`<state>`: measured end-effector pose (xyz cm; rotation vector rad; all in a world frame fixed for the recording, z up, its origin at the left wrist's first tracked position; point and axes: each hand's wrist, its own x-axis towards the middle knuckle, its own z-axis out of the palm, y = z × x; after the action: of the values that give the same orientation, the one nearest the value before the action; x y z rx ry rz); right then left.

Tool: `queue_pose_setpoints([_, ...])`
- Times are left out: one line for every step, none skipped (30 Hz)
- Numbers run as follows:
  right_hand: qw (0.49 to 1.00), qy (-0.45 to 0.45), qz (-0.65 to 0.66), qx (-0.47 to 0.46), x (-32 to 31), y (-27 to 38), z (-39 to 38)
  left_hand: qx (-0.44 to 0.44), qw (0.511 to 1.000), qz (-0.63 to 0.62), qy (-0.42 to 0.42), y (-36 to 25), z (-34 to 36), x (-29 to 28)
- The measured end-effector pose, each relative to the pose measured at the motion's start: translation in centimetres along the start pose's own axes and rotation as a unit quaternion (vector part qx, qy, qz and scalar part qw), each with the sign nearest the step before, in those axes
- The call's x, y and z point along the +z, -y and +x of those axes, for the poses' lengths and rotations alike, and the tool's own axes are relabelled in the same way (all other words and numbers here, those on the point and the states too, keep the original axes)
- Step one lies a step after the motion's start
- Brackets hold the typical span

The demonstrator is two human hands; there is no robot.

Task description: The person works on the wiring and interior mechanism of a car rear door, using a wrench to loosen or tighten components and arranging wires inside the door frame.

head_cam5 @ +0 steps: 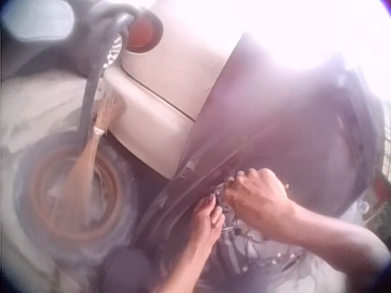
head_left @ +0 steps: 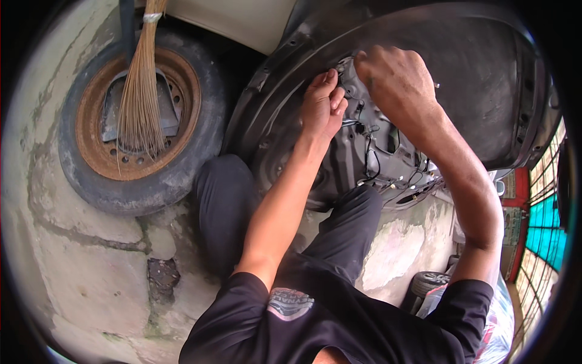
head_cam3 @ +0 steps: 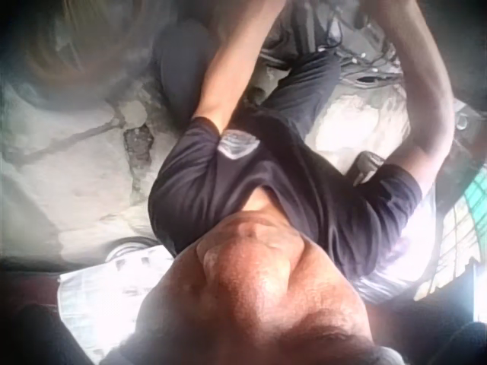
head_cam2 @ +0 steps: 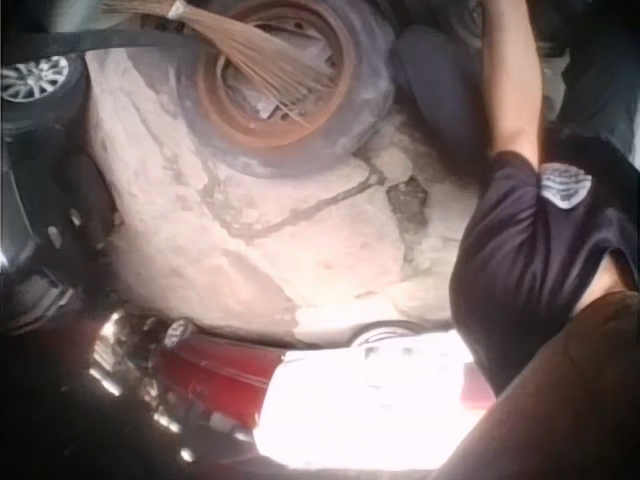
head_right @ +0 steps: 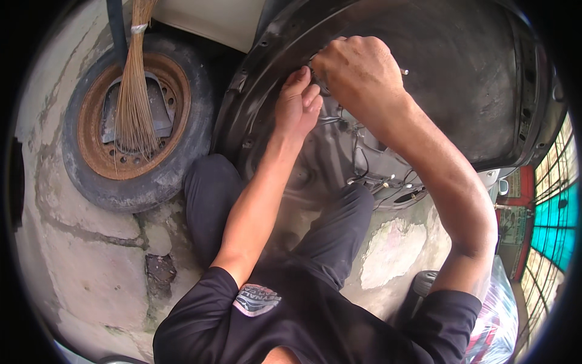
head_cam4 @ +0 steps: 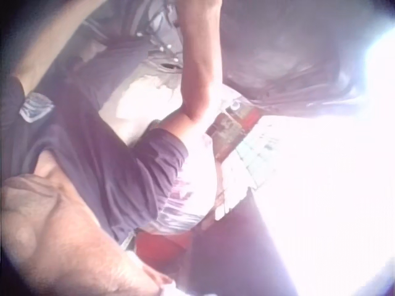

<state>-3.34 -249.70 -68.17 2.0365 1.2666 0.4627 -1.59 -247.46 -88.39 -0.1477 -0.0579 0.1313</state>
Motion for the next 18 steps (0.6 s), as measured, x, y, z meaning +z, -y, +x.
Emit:
queue_pose_setpoints([1.0, 0.008, -0.023, -0.014, 0.0, 0.1, 0.2, 0.001, 1.0, -0.001, -0.005, 0.0, -0.1, 0.2])
queue_pose_setpoints([0.998, 0.017, -0.047, -0.028, 0.0, 0.3, 0.6, -0.002, 1.0, 0.004, -0.02, 0.1, -0.2, 0.3])
queue_pose_setpoints([0.997, 0.035, -0.064, -0.038, -0.5, 0.9, 1.0, -0.001, 1.0, 0.006, -0.024, 0.1, -0.2, 0.3])
queue_pose_setpoints([0.996, 0.037, -0.063, -0.047, -1.0, 1.5, 1.7, 0.001, 1.0, 0.009, -0.027, 0.1, -0.2, 0.2])
queue_pose_setpoints([0.991, 0.092, -0.085, -0.056, -1.7, 2.1, 2.4, 0.006, 0.999, 0.004, -0.032, 0.0, -0.1, -0.1])
queue_pose_setpoints([0.981, 0.148, -0.108, -0.063, -2.1, 2.7, 2.9, 0.013, 1.0, 0.002, -0.003, 0.0, 0.0, -0.2])
queue_pose_setpoints([0.98, 0.151, -0.108, -0.069, -2.0, 3.4, 3.0, 0.02, 0.999, 0.0, 0.025, 0.1, 0.1, -0.4])
queue_pose_setpoints([0.979, 0.139, -0.138, -0.059, -1.8, 4.2, 3.0, 0.023, 1.0, -0.004, 0.021, 0.5, 0.2, -0.5])
queue_pose_setpoints([0.976, 0.129, -0.167, -0.048, -1.6, 4.8, 2.9, 0.028, 0.999, -0.004, -0.019, 0.6, 0.1, 0.3])
queue_pose_setpoints([0.976, 0.134, -0.166, -0.053, -1.4, 5.3, 2.9, 0.027, 0.999, -0.008, -0.032, 0.8, 0.1, 0.4])
queue_pose_setpoints([0.966, 0.148, -0.208, -0.036, -1.2, 5.8, 2.8, 0.027, 0.999, -0.013, -0.046, 0.9, -0.1, 0.5])
queue_pose_setpoints([0.955, 0.159, -0.251, -0.019, -0.9, 6.1, 2.9, 0.029, 0.998, -0.016, -0.058, 0.9, -0.1, 0.6])
queue_pose_setpoints([0.955, 0.161, -0.249, -0.021, -1.0, 5.6, 3.3, 0.03, 0.998, -0.007, -0.052, 0.9, -0.3, 0.6])
queue_pose_setpoints([0.962, 0.173, -0.197, -0.074, -1.4, 4.4, 4.0, 0.031, 0.998, 0.002, -0.045, 0.8, -0.5, 0.6])
queue_pose_setpoints([0.964, 0.184, -0.143, -0.127, -1.5, 3.5, 4.5, 0.031, 0.998, 0.0, -0.049, 0.6, -0.5, 0.4])
queue_pose_setpoints([0.963, 0.189, -0.142, -0.128, -1.1, 2.6, 4.5, 0.038, 0.999, 0.001, -0.025, 0.6, -0.2, 0.2])
queue_pose_setpoints([0.975, 0.093, -0.113, -0.165, -0.7, 1.6, 4.4, 0.046, 0.999, 0.002, -0.002, 0.6, 0.0, 0.1])
queue_pose_setpoints([0.976, -0.005, -0.082, -0.201, -0.5, 1.0, 4.4, 0.045, 0.999, -0.001, -0.003, 0.6, -0.1, 0.2])
